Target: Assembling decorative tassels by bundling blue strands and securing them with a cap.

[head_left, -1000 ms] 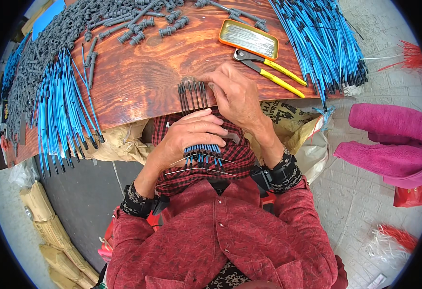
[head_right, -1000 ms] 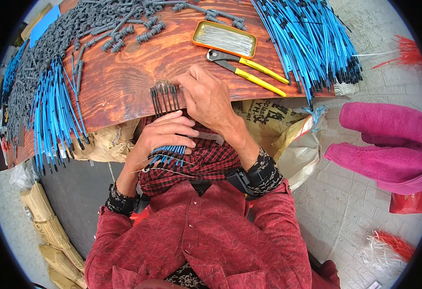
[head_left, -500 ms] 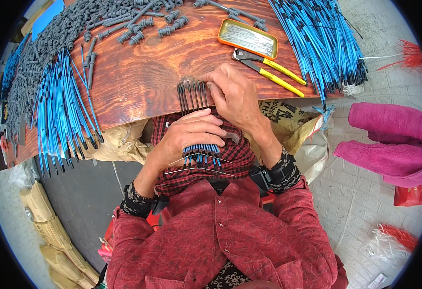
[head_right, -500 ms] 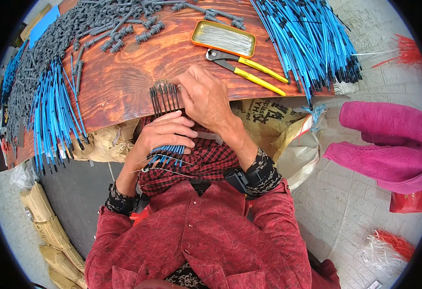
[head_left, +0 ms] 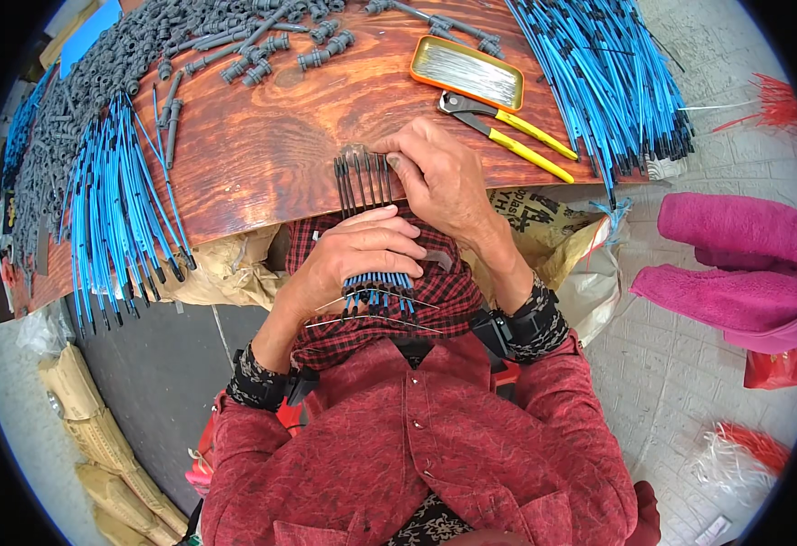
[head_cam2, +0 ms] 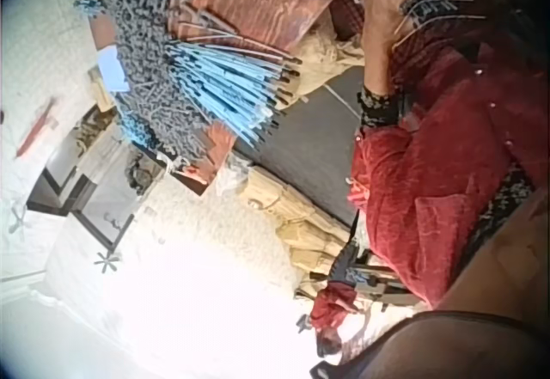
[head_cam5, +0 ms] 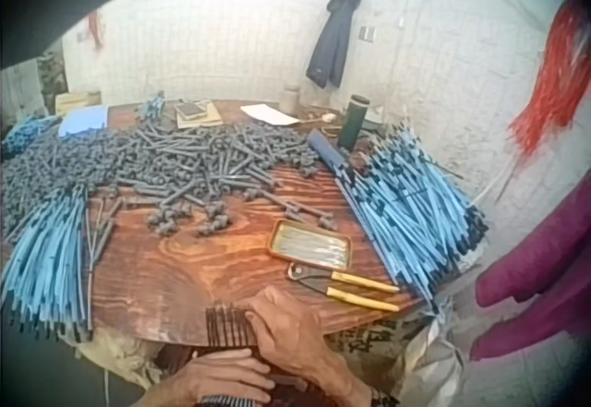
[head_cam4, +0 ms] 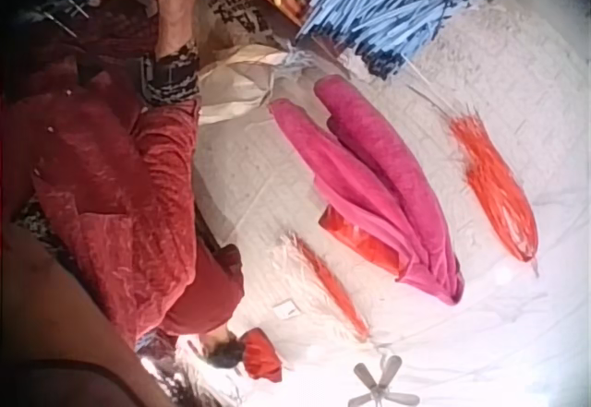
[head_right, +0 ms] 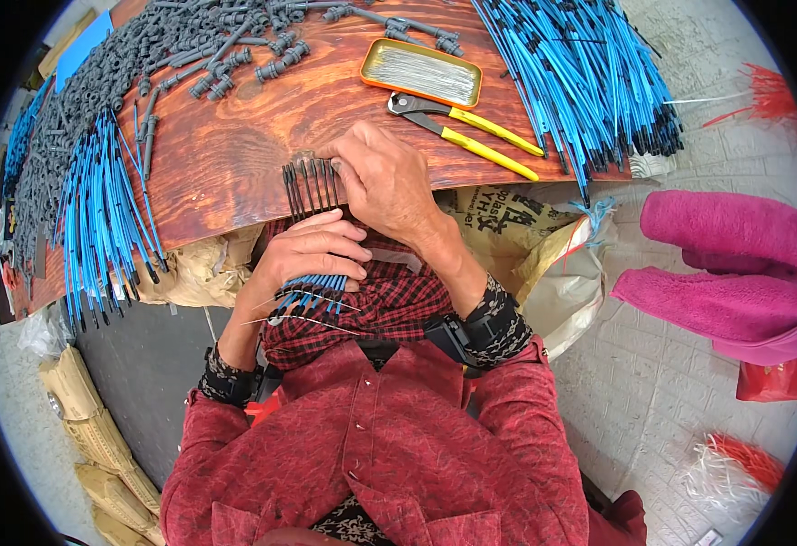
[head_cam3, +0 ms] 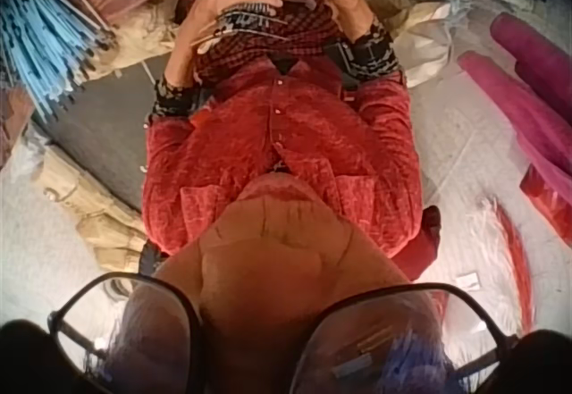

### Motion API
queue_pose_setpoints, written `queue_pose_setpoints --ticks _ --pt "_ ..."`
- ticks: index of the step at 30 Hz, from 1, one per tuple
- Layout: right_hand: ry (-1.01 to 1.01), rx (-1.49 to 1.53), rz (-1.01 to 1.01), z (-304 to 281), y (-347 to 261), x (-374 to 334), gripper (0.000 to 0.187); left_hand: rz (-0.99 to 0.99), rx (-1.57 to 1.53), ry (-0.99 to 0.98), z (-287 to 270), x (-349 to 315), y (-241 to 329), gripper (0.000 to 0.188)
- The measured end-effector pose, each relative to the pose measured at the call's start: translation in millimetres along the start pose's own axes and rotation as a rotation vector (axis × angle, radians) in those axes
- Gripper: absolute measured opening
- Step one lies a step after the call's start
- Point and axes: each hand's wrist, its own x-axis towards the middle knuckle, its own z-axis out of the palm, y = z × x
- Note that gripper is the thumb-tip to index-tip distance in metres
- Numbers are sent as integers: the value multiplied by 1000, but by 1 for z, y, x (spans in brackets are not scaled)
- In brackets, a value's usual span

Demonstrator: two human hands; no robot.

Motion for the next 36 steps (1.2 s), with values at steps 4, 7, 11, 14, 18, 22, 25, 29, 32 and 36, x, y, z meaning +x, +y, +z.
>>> queue_pose_setpoints --ticks 4,7,11,14,18,22,25,29,32,36 --pt "12 12 -36 2 4 2 9 5 7 -9 1 -1 -2 36" --pt "-9 -6 -58 2 7 2 8 -5 -1 -7 1 -1 1 37" --pt "-24 29 -46 3 8 4 7 13 -7 -9 0 -2 -2 39" --pt "-18 41 -54 4 6 6 7 18 -17 -13 -1 -1 -3 41" --pt "-10 50 -76 5 4 9 9 9 -15 -22 0 -3 -5 42" --pt "-18 73 -73 4 4 7 10 6 -16 -34 -1 -3 -4 42" --pt "-40 20 -46 4 6 7 9 53 -55 -33 0 -2 -5 43" --pt "12 55 -70 10 6 6 10 -26 -59 -42 0 -3 -2 42" --pt "-77 60 -55 6 1 9 10 -7 -32 -33 -1 -6 -2 34" --pt "-65 112 -36 6 6 11 11 1 -70 -43 -4 -1 -1 34"
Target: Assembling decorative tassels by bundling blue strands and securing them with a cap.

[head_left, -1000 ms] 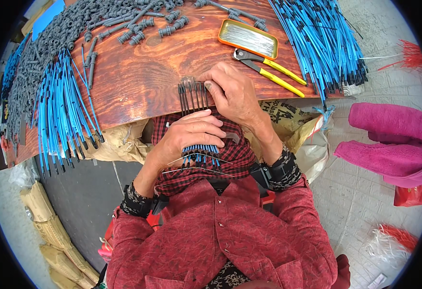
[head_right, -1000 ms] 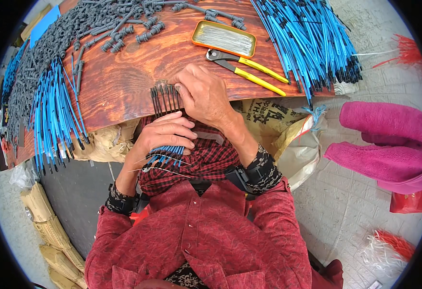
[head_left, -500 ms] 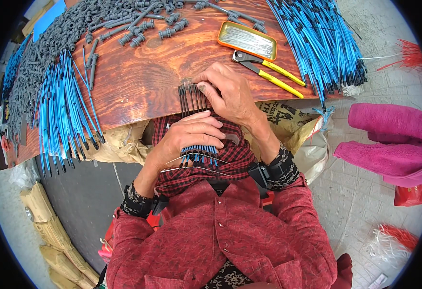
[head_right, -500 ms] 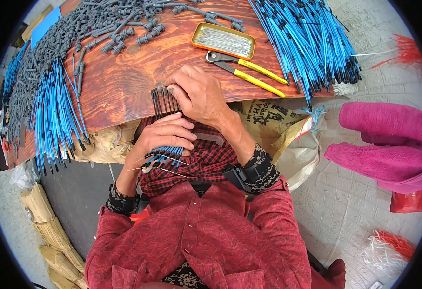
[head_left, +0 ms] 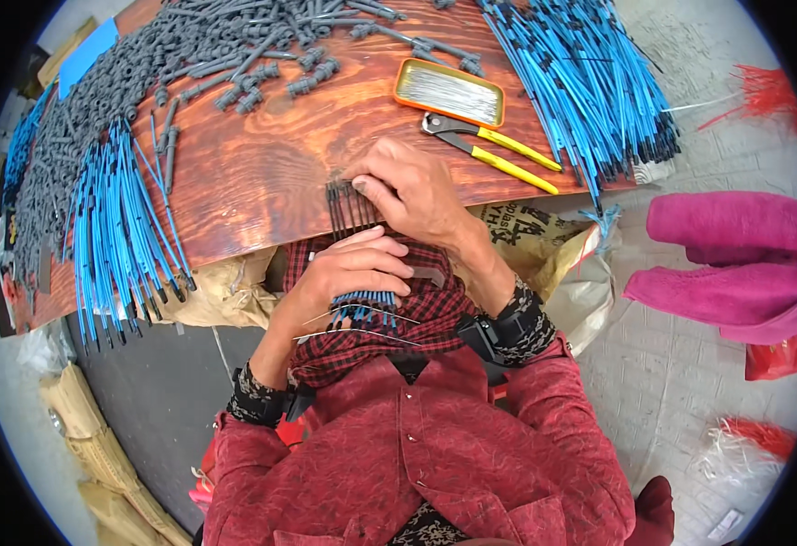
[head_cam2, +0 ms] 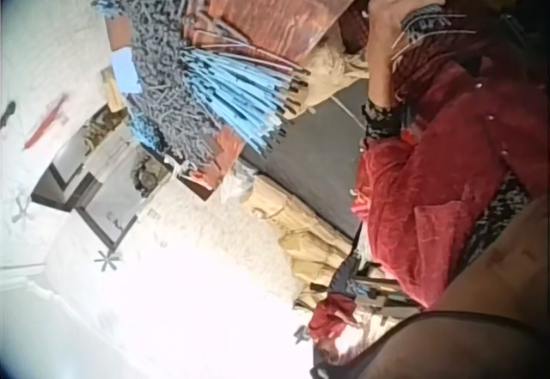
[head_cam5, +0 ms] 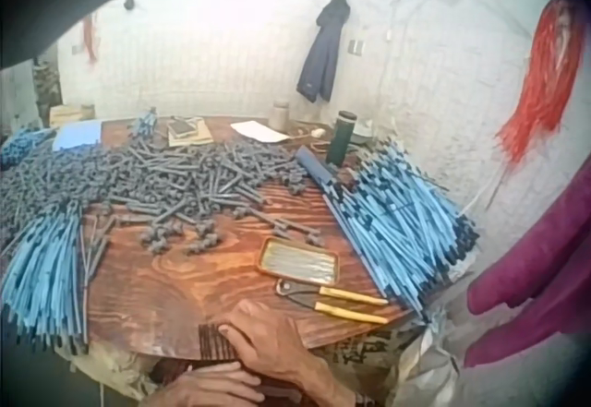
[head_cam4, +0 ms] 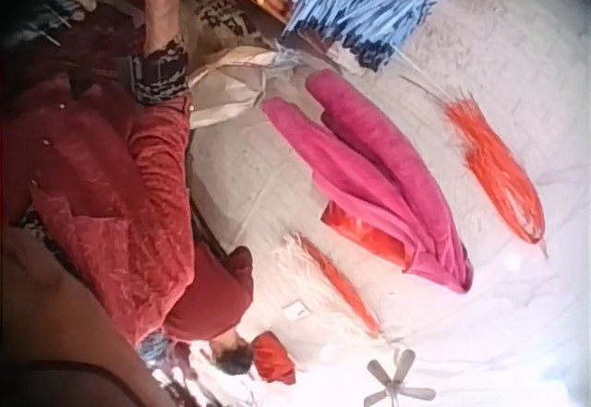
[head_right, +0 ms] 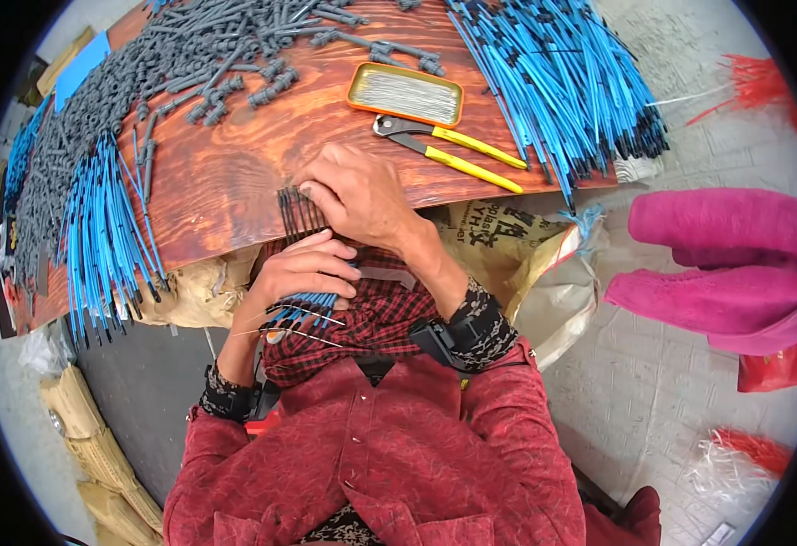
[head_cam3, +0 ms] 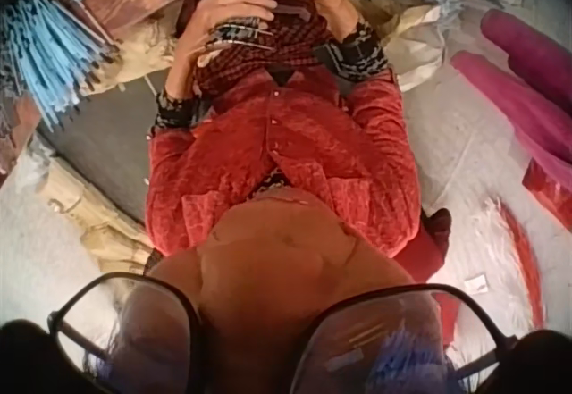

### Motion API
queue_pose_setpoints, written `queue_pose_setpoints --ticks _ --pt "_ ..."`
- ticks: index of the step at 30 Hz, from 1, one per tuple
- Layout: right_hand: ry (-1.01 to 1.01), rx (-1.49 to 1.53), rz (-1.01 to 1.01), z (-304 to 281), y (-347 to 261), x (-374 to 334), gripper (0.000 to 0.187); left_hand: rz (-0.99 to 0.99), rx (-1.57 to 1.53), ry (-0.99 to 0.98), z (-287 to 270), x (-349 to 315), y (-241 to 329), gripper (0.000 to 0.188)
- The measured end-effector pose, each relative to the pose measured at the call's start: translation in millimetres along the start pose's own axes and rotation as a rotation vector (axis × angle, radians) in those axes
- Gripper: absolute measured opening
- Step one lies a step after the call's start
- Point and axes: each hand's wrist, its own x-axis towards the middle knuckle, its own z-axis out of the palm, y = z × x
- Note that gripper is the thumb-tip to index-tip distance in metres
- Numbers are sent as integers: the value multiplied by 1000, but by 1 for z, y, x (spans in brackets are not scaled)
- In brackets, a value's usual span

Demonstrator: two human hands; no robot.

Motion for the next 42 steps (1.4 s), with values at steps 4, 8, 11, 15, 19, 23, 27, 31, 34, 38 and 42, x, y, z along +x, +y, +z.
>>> queue_pose_setpoints --ticks 4,8,11,15,19,23,27,31,34,38,42 --pt "5 -13 -10 2 4 2 13 11 22 6 -1 0 0 35" --pt "-61 -12 17 -4 -2 3 9 46 -11 21 0 -3 -2 36" --pt "-64 -65 -18 -2 1 4 9 16 -59 63 1 0 5 27" --pt "-57 -58 -68 1 1 5 11 22 -36 75 4 -2 0 28" --pt "-81 1 -14 -2 -3 7 12 17 -42 80 4 -2 0 27" --pt "-83 15 22 -3 -2 6 12 -3 -32 77 3 0 4 26" --pt "-46 -9 -24 -2 5 3 12 -6 -9 73 3 1 3 26" --pt "-58 -48 0 -5 1 2 11 -9 8 82 4 -1 3 25" --pt "-50 -31 14 -5 0 1 11 -12 -3 93 5 -1 3 24" --pt "-48 -88 -7 -4 3 2 11 20 -10 56 0 1 -1 28" --pt "-18 -73 -48 3 2 5 12 12 4 28 0 -3 -4 36"
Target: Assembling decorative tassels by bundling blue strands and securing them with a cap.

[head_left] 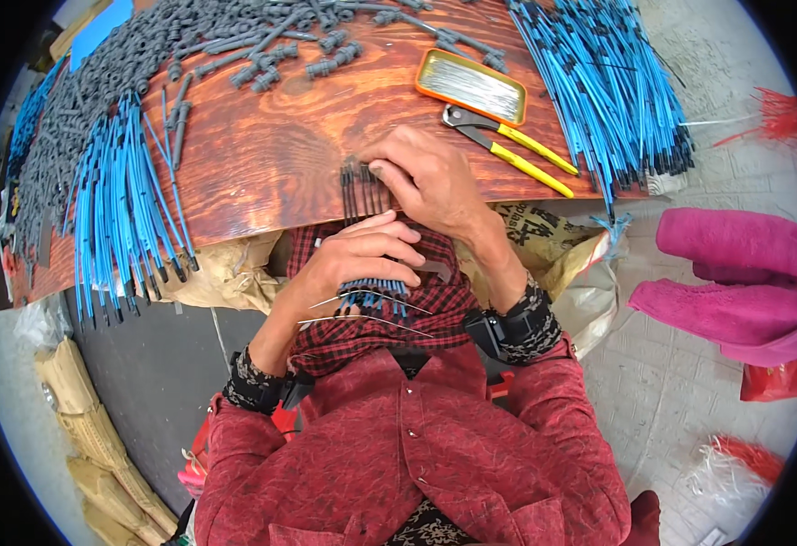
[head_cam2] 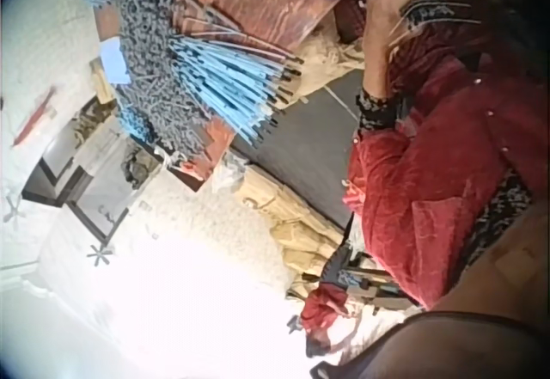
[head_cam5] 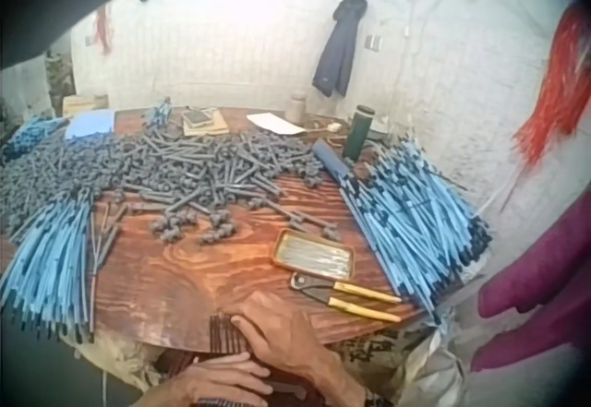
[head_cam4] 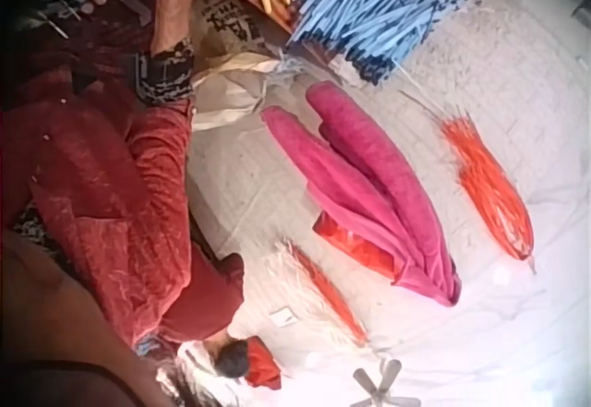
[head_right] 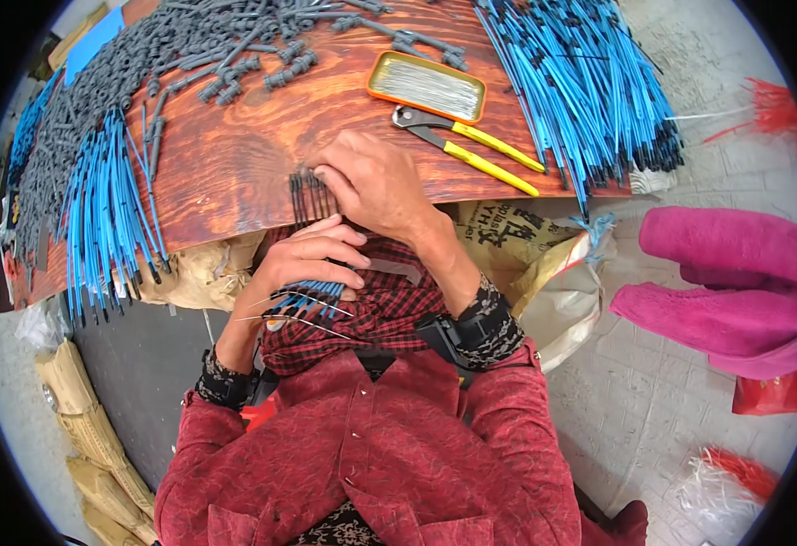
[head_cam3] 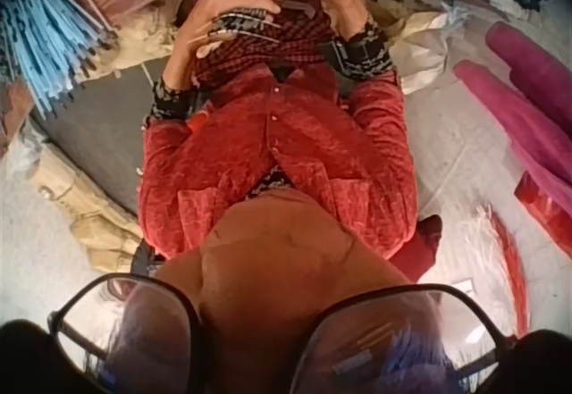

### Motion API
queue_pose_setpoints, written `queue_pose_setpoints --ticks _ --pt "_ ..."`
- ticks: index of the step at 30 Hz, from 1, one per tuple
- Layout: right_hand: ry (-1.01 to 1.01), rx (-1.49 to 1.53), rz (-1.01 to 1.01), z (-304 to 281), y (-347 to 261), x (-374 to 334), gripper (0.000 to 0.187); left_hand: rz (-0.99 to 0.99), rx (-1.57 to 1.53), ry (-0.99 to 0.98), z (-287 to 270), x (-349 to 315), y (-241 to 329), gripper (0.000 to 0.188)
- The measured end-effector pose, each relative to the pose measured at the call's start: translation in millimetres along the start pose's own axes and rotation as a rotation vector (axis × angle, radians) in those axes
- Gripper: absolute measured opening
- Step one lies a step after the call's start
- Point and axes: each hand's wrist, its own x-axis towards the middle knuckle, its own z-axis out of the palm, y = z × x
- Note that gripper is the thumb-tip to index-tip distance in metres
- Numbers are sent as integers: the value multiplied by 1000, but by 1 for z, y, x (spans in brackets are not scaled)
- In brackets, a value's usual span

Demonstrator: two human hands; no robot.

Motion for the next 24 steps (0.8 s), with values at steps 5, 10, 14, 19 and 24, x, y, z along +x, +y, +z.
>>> queue_pose_setpoints --ticks 5,10,14,19,24 --pt "-10 17 8 -1 0 -2 13 5 -24 12 1 2 -2 36" --pt "-8 48 20 -2 -2 0 11 14 -31 -1 3 2 -4 37" --pt "-20 59 7 1 -1 3 9 -3 -35 -1 1 1 -2 36" --pt "-36 98 -10 0 -3 6 11 24 -40 15 -2 3 0 37" --pt "-56 98 29 -1 -1 8 10 51 -17 11 -2 4 -2 34"
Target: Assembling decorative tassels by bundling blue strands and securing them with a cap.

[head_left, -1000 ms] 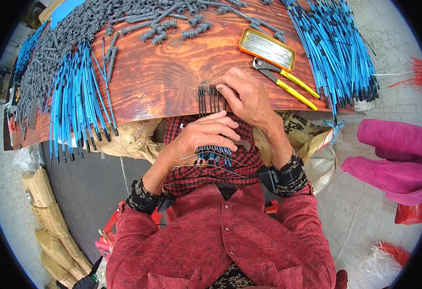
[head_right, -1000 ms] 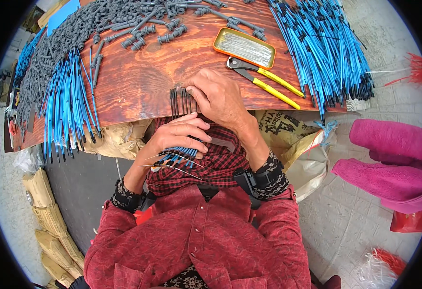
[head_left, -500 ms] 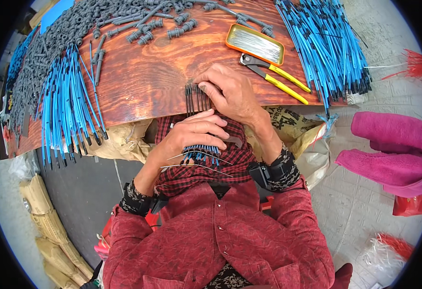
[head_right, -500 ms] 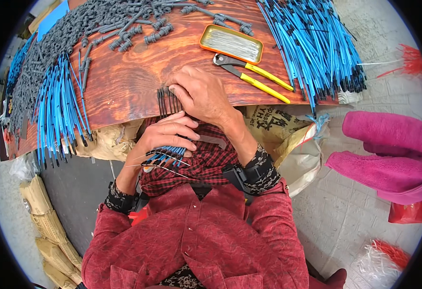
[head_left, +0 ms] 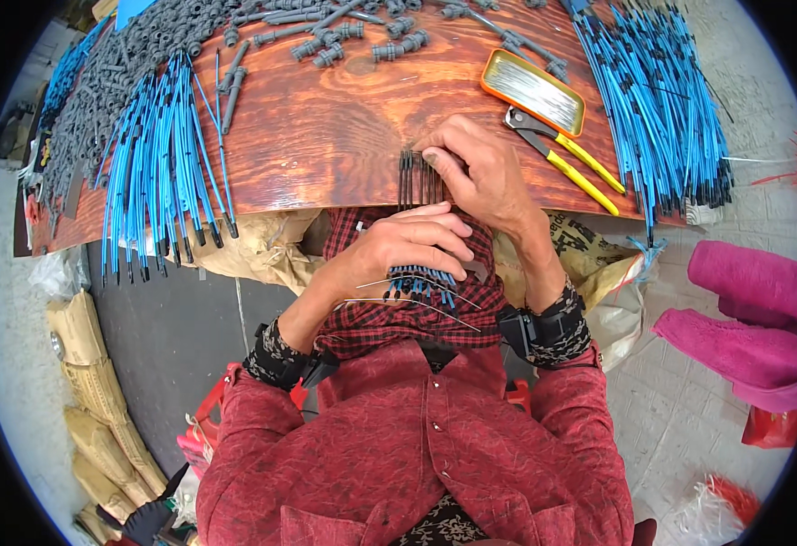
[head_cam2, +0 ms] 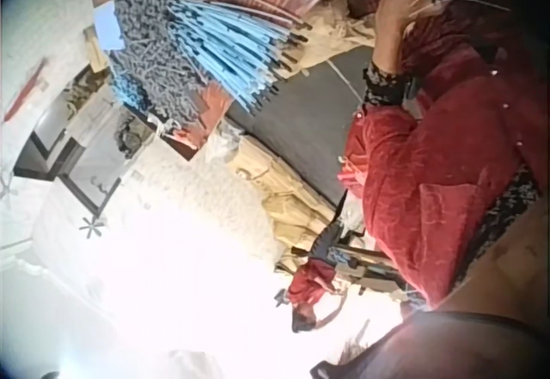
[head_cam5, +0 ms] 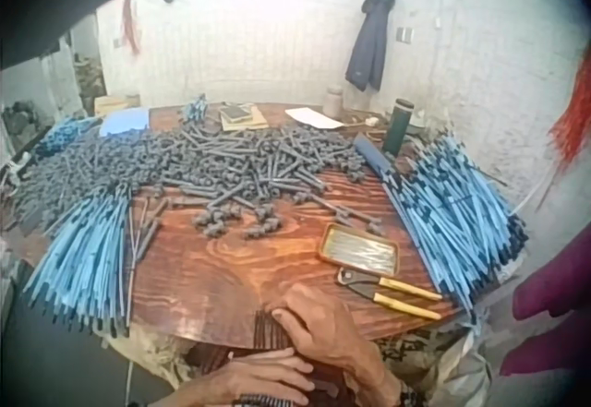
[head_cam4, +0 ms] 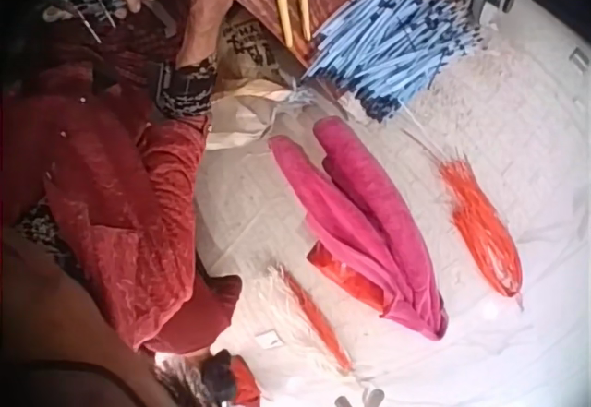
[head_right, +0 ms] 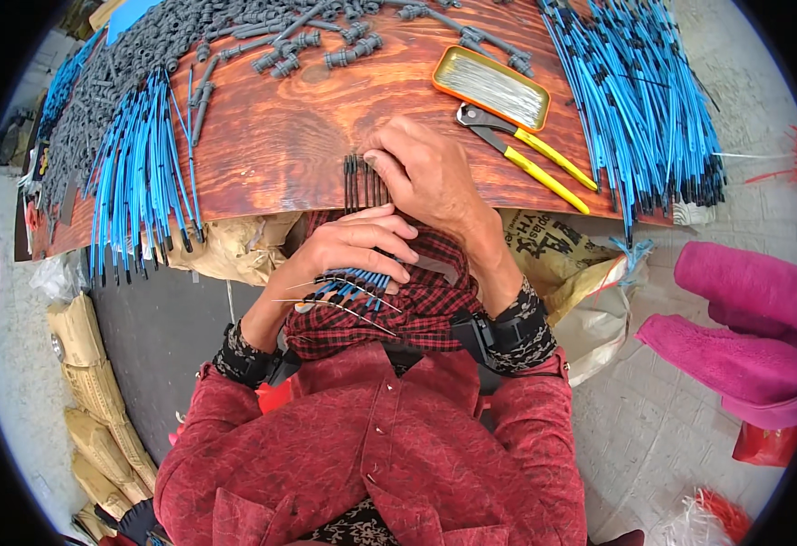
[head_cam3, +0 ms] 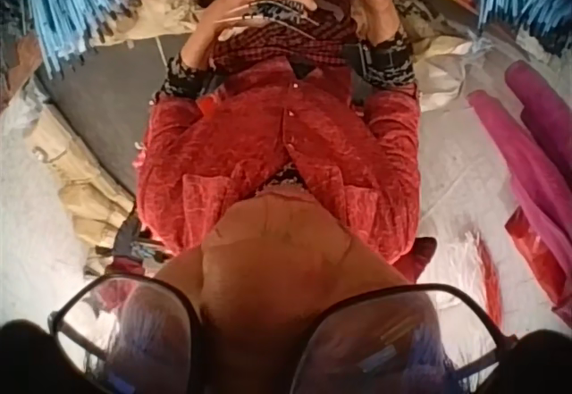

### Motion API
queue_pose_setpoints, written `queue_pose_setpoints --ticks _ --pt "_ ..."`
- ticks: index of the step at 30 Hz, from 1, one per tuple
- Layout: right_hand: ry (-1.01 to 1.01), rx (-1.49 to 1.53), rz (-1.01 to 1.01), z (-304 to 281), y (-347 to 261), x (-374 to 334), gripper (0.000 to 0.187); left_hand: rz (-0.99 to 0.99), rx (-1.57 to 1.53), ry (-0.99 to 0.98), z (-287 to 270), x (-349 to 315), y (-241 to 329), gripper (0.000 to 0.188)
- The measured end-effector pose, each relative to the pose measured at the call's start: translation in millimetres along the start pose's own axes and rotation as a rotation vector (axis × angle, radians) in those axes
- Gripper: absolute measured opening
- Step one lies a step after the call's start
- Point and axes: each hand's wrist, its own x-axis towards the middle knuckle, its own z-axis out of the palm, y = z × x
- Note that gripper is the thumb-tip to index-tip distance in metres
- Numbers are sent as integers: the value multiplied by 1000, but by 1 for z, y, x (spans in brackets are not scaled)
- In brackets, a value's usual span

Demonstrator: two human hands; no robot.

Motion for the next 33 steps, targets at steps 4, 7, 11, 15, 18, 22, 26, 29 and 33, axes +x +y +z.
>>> queue_pose_setpoints --ticks 4,7,11,15,18,22,26,29,33 --pt "-23 -4 -4 0 0 1 11 7 -8 -6 -1 -3 -2 33" --pt "22 -5 -66 2 1 -2 11 1 -51 -3 3 -2 0 34" --pt "-13 -22 -46 -1 1 -1 12 -19 -39 -17 0 -1 1 34" --pt "28 -54 -109 2 3 3 12 -30 -38 -1 -4 -2 1 34" --pt "26 -46 -110 2 5 1 11 -42 -32 -3 -2 -4 -1 39" --pt "-22 -21 -110 -3 5 3 11 -45 22 5 -1 -3 1 42" --pt "-44 -2 -91 -8 4 1 10 -82 108 17 0 -4 6 33" --pt "-52 -17 -74 -11 6 1 11 -75 122 29 0 -1 8 32" --pt "-35 -16 -78 -4 6 4 13 -83 130 37 1 0 6 31"
